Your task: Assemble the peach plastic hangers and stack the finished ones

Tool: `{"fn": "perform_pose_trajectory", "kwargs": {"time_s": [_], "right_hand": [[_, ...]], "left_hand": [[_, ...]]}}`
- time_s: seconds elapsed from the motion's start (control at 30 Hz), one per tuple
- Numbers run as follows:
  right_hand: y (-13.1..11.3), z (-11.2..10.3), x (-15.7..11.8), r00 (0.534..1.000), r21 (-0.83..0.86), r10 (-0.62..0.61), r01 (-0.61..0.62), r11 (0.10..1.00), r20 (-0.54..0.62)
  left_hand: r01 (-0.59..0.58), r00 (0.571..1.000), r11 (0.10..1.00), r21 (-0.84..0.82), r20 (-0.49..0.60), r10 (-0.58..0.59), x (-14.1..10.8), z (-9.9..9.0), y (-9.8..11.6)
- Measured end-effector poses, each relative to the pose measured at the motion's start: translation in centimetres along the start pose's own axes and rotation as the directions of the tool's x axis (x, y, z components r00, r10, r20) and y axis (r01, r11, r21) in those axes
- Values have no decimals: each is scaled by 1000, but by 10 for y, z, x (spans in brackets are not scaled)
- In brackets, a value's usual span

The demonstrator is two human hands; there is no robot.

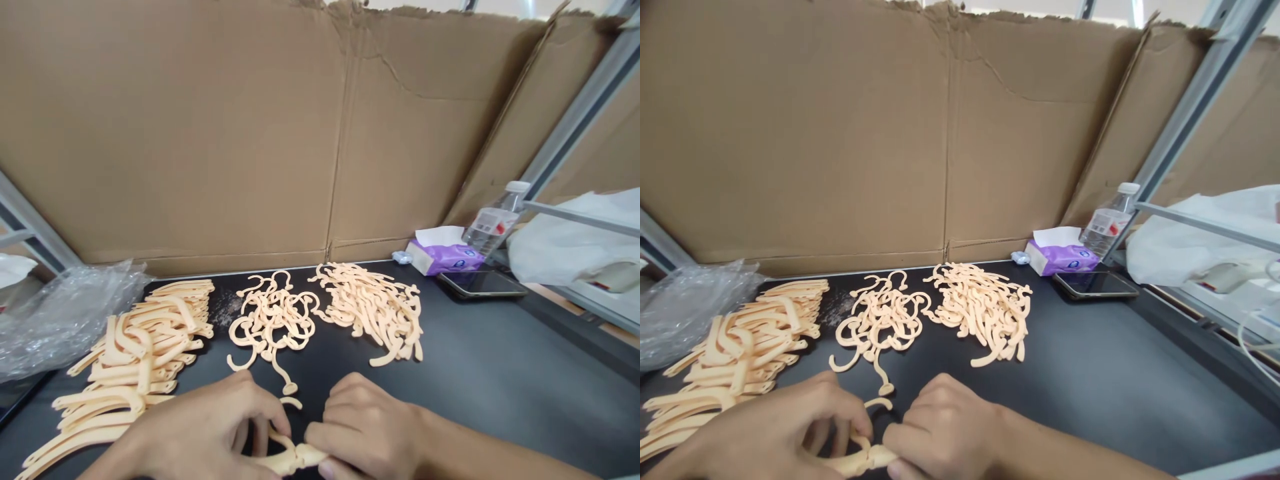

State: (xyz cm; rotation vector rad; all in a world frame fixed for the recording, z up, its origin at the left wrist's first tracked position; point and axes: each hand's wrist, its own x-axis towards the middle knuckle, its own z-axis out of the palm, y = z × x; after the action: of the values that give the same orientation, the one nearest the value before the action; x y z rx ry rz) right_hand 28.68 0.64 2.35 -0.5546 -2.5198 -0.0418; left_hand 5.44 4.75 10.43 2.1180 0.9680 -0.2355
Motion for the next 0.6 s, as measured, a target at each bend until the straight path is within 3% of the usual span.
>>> {"fn": "perform_pose_trajectory", "kwargs": {"time_s": [0.13,0.27,0.37,0.6], "right_hand": [[-1,2,0,999,-10,-25,25,1000,25],[3,4,1,995,-44,58,-54,998,80],[8,5,2,976,-88,166,-155,984,143],[17,9,3,915,-222,360,-319,922,183]], "left_hand": [[-4,999,1000,-23,43,5,1,0,2],[51,998,996,-72,39,-48,9,3,-8],[77,996,985,-156,-26,-82,19,5,-20],[-3,978,994,-109,-210,-20,43,2,-39]]}}
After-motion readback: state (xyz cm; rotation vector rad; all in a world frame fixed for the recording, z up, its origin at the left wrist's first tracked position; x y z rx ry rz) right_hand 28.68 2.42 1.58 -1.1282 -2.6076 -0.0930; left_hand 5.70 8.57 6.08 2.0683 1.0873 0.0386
